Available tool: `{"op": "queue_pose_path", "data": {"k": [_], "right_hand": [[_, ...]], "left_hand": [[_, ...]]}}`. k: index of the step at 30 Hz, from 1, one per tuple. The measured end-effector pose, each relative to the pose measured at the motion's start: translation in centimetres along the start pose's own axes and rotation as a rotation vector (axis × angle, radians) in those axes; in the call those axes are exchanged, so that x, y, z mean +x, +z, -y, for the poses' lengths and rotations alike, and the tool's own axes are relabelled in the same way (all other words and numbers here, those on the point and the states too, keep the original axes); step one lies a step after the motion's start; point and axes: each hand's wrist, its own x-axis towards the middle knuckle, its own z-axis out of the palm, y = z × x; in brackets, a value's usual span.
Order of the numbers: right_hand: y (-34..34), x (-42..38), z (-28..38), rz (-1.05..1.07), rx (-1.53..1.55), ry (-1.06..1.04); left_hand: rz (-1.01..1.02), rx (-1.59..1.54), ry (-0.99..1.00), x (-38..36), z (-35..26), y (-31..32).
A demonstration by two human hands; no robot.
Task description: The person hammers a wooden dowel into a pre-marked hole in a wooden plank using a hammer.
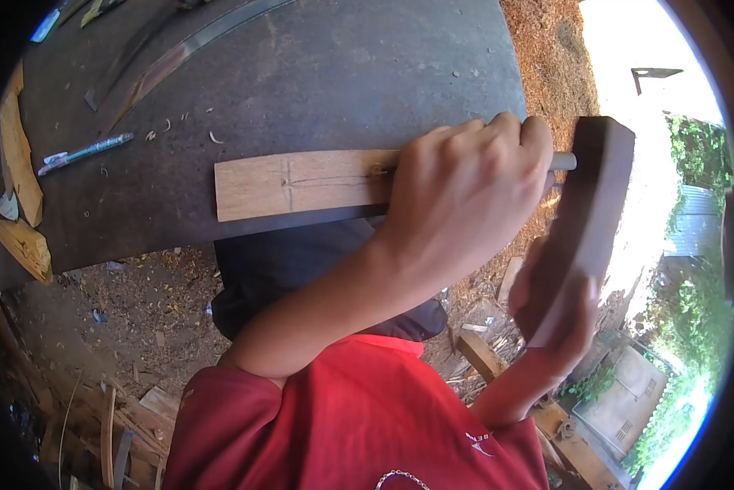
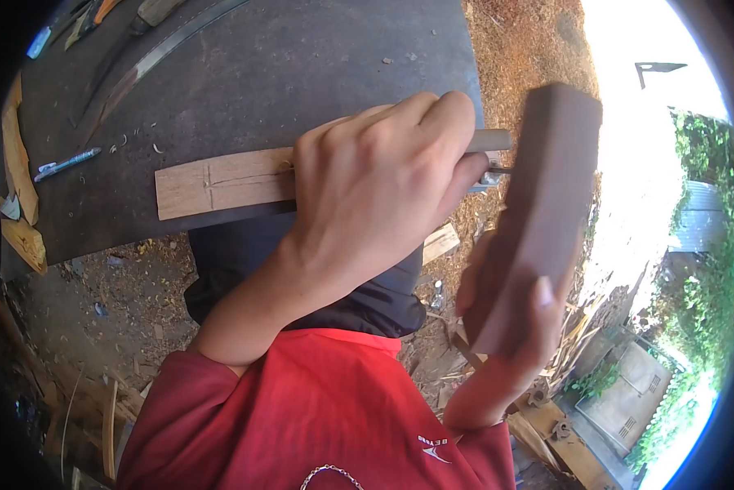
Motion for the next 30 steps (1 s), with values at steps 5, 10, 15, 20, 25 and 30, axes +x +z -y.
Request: {"op": "queue_pose_path", "data": {"k": [5, 10, 15, 20, 25, 30], "right_hand": [[0.4, 0.5, -0.9, -0.087, 0.039, -0.069], [1.9, -0.2, -0.1, -0.113, -0.058, -0.014], [3.4, 0.1, -0.2, -0.164, -0.157, -0.055], [2.8, 0.9, 0.2, -0.212, 0.184, -0.026], [4.0, -0.7, -0.7, -0.144, -0.212, 0.021], [2.3, 0.1, -1.3, -0.169, 0.077, -0.003]], "left_hand": [[0.031, -0.059, -0.091, 0.1, -0.4, -0.3], [-0.009, 0.005, -0.030, 0.4, -0.1, -0.5], [-0.050, 0.007, -0.027, 0.5, -0.1, -0.3], [-0.026, 0.004, -0.042, 0.3, -0.1, -0.5], [-0.041, -0.021, -0.012, 0.2, 0.2, -0.9], [-0.038, -0.029, -0.012, -0.3, 0.5, -0.3]]}}
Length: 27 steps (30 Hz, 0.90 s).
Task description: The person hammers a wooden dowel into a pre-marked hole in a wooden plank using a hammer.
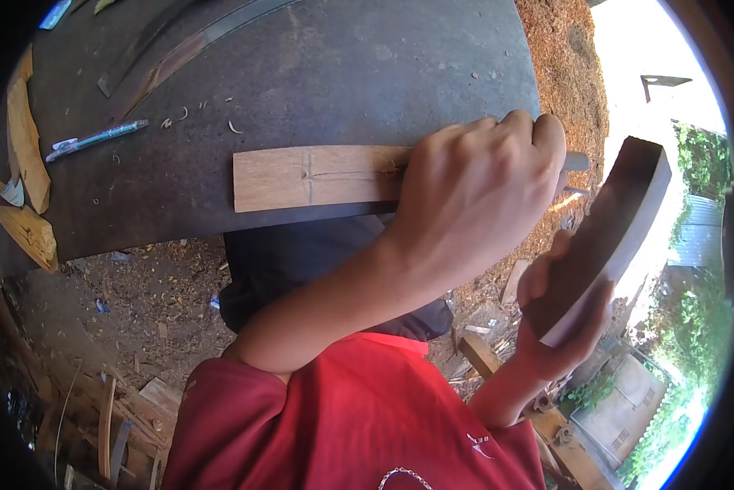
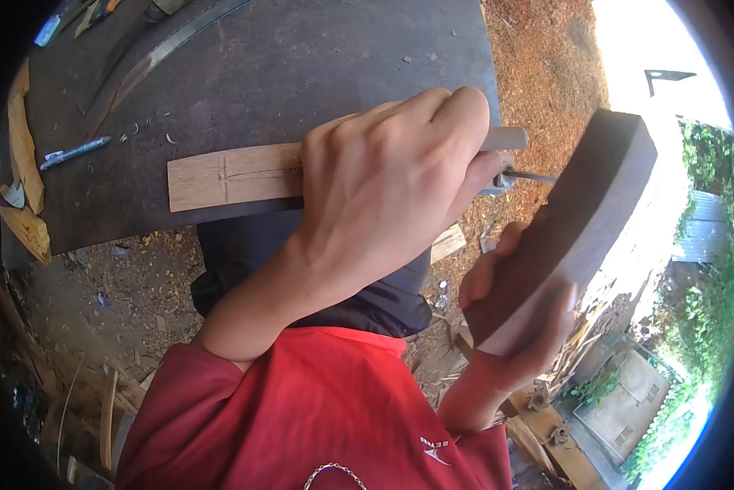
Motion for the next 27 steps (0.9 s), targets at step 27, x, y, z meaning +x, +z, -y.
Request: {"op": "queue_pose_path", "data": {"k": [27], "right_hand": [[0.2, -2.5, -1.8, -0.098, 0.098, -0.004]], "left_hand": [[0.168, -0.027, 0.060, -1.0, 0.3, -1.5]]}}
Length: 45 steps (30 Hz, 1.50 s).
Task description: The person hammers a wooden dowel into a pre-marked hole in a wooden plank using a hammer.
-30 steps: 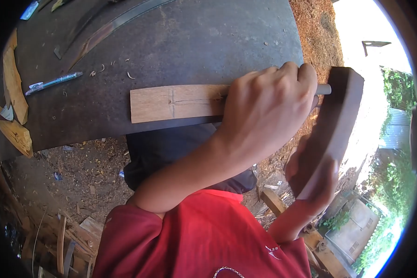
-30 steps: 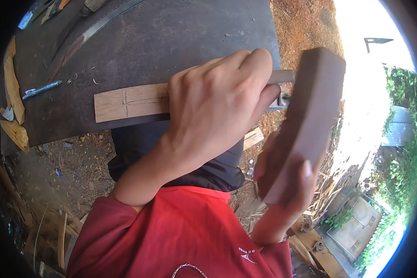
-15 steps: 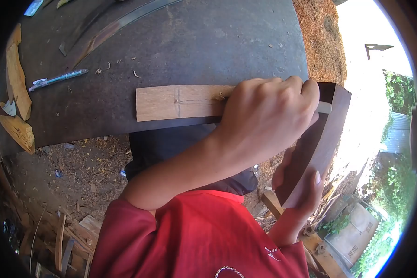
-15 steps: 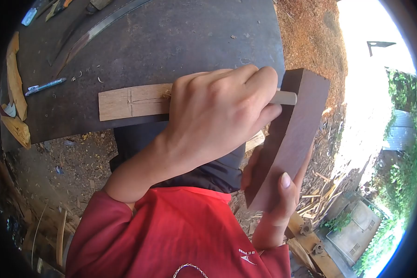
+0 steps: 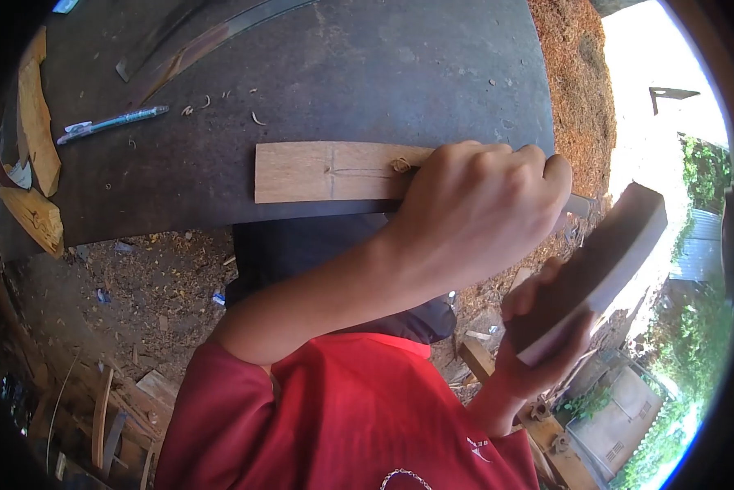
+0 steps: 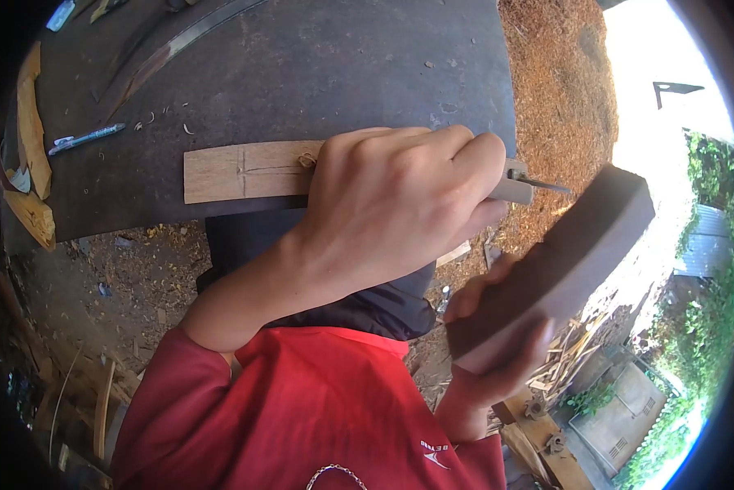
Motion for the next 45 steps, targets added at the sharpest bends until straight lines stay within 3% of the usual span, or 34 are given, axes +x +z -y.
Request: {"op": "queue_pose_path", "data": {"k": [1, 4, 7, 12, 14, 16, 18, 19, 22, 24, 25, 28, 29, 32, 33, 36, 38, 41, 42, 43, 44, 45], "right_hand": [[-0.5, -0.6, 0.0, 0.110, -0.157, 0.046], [-1.2, -0.5, 1.0, 0.198, -0.184, 0.099], [-0.8, 1.0, 1.6, 0.073, -0.023, 0.004], [0.6, -0.1, 1.2, 0.147, -0.353, 0.013], [0.1, 0.7, 2.1, 0.096, -0.283, 0.029], [-0.1, 2.2, 2.3, 0.080, -0.004, -0.035], [1.3, 2.0, 1.3, -0.009, 0.026, -0.060], [0.8, 1.2, 1.2, 0.085, -0.191, -0.027], [0.8, 0.7, 1.6, 0.191, -0.365, -0.013], [-0.4, 1.9, 1.9, 0.173, -0.142, 0.011], [0.4, 2.3, 2.0, 0.052, -0.113, -0.059], [0.9, 1.9, 1.2, 0.078, -0.040, -0.076], [-0.8, 2.0, 1.6, 0.236, -0.020, 0.010], [-0.3, 2.4, 2.7, 0.128, -0.198, -0.285], [-0.2, 3.1, 3.5, 0.263, -0.129, -0.366], [1.4, 3.0, 3.5, 0.096, -0.025, -0.441], [0.1, 1.8, 2.3, 0.158, -0.253, -0.150], [2.0, -0.2, 1.8, 0.123, -0.384, -0.014], [1.0, 0.5, 1.7, 0.094, -0.254, 0.016], [0.4, 1.9, 2.2, 0.303, -0.097, 0.003], [0.7, 2.3, 2.4, 0.098, -0.136, -0.036], [1.5, 2.4, 1.9, 0.057, -0.108, -0.071]], "left_hand": [[-0.008, 0.008, 0.000, 0.2, 0.0, -0.1], [-0.034, -0.021, -0.001, 0.1, 0.2, -0.1], [-0.021, -0.005, -0.010, 0.1, 0.2, -0.3], [-0.029, 0.001, -0.055, 0.4, 0.1, -0.4], [-0.024, 0.001, -0.072, 0.3, 0.1, -0.4], [-0.029, 0.014, -0.070, 0.4, 0.2, -0.3], [-0.047, 0.004, -0.078, 0.3, 0.2, -0.3], [-0.059, -0.002, -0.076, 0.5, 0.2, -0.2], [-0.029, -0.038, -0.092, 0.4, 0.3, -0.8], [-0.048, -0.046, -0.095, 0.4, 0.3, -0.7], [-0.058, -0.046, -0.095, 0.4, 0.3, -0.7], [-0.051, -0.052, -0.098, 0.4, 0.3, -0.7], [-0.097, -0.055, -0.070, 0.6, 0.3, -0.6], [-0.191, -0.062, -0.025, 0.5, 0.7, 0.0], [-0.195, -0.062, -0.025, 0.5, 0.7, 0.1], [-0.193, -0.063, -0.022, 0.4, 0.7, 0.0], [-0.201, -0.060, -0.011, 0.6, 0.8, -0.2], [-0.206, -0.056, -0.001, 0.7, 0.9, -0.6], [-0.196, -0.056, -0.003, 0.6, 0.8, -0.6], [-0.186, -0.052, -0.009, 0.4, 0.8, -0.7], [-0.181, -0.043, -0.018, 0.2, 0.8, -0.8], [-0.173, -0.038, -0.021, 0.2, 0.8, -0.8]]}}
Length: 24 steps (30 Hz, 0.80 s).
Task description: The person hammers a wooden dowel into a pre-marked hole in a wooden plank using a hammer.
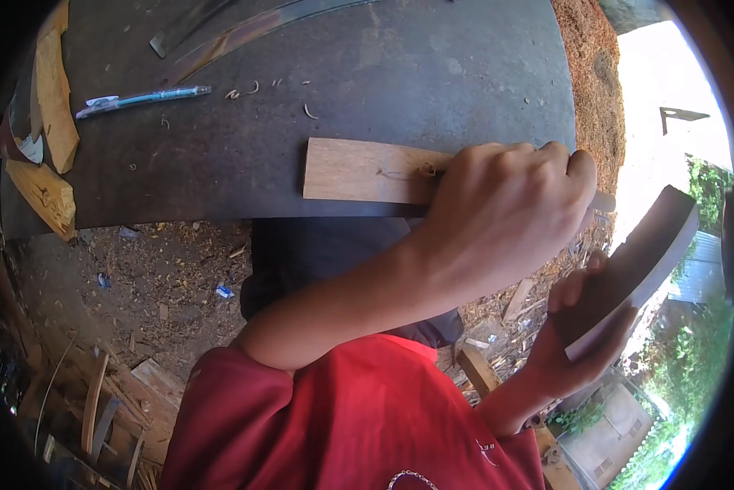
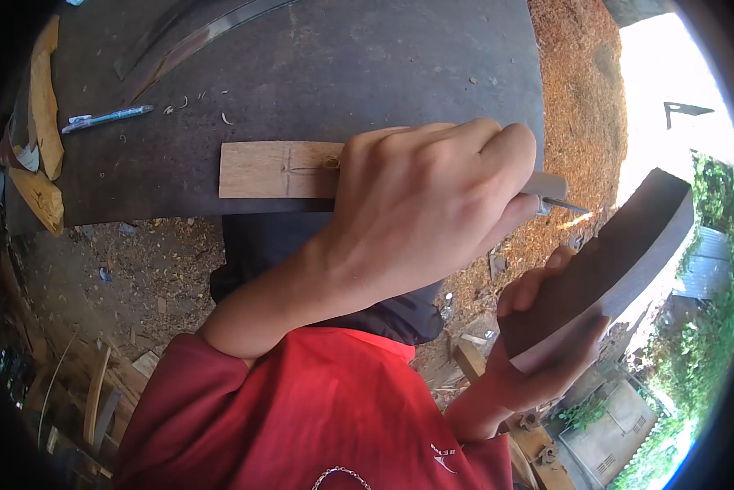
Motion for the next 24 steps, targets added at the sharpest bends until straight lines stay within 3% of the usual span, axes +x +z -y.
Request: {"op": "queue_pose_path", "data": {"k": [1, 2, 5, 8, 11, 13, 16, 18, 21, 23, 24], "right_hand": [[0.7, -0.2, -0.4, -0.049, 0.027, -0.039], [1.1, -1.1, -0.6, 0.019, -0.130, -0.016], [-0.8, -1.5, -0.2, 0.141, -0.151, 0.119], [-1.0, -0.5, -0.2, 0.020, -0.058, 0.122], [-0.5, -1.7, -1.1, 0.070, -0.249, 0.093], [0.0, -2.2, -0.3, 0.119, -0.192, 0.141], [-0.8, -0.3, -0.2, -0.015, 0.129, 0.124], [-1.4, -1.4, -1.2, 0.117, -0.090, 0.110], [-0.8, -2.4, -0.6, 0.204, -0.166, 0.114], [-0.4, -2.1, -0.1, 0.028, -0.013, 0.112], [-0.4, -1.9, -0.4, 0.044, -0.058, 0.114]], "left_hand": [[0.009, 0.001, 0.005, 0.1, -0.1, 0.0], [0.009, -0.009, 0.000, 0.2, 0.0, 0.0], [0.010, -0.024, 0.000, 0.3, 0.0, 0.1], [0.003, 0.023, 0.010, -0.1, 0.2, 0.3], [0.041, 0.042, -0.009, 0.1, 0.1, 0.0], [0.115, 0.014, -0.073, 0.1, -0.2, -0.6], [0.134, 0.053, -0.079, -0.1, -0.2, -0.5], [0.129, 0.059, -0.082, -0.2, -0.3, -0.4], [0.153, 0.077, -0.075, -0.1, -0.1, -0.6], [0.151, 0.076, -0.078, -0.1, 0.0, -0.6], [0.135, 0.074, -0.074, -0.1, 0.1, -0.6]]}}
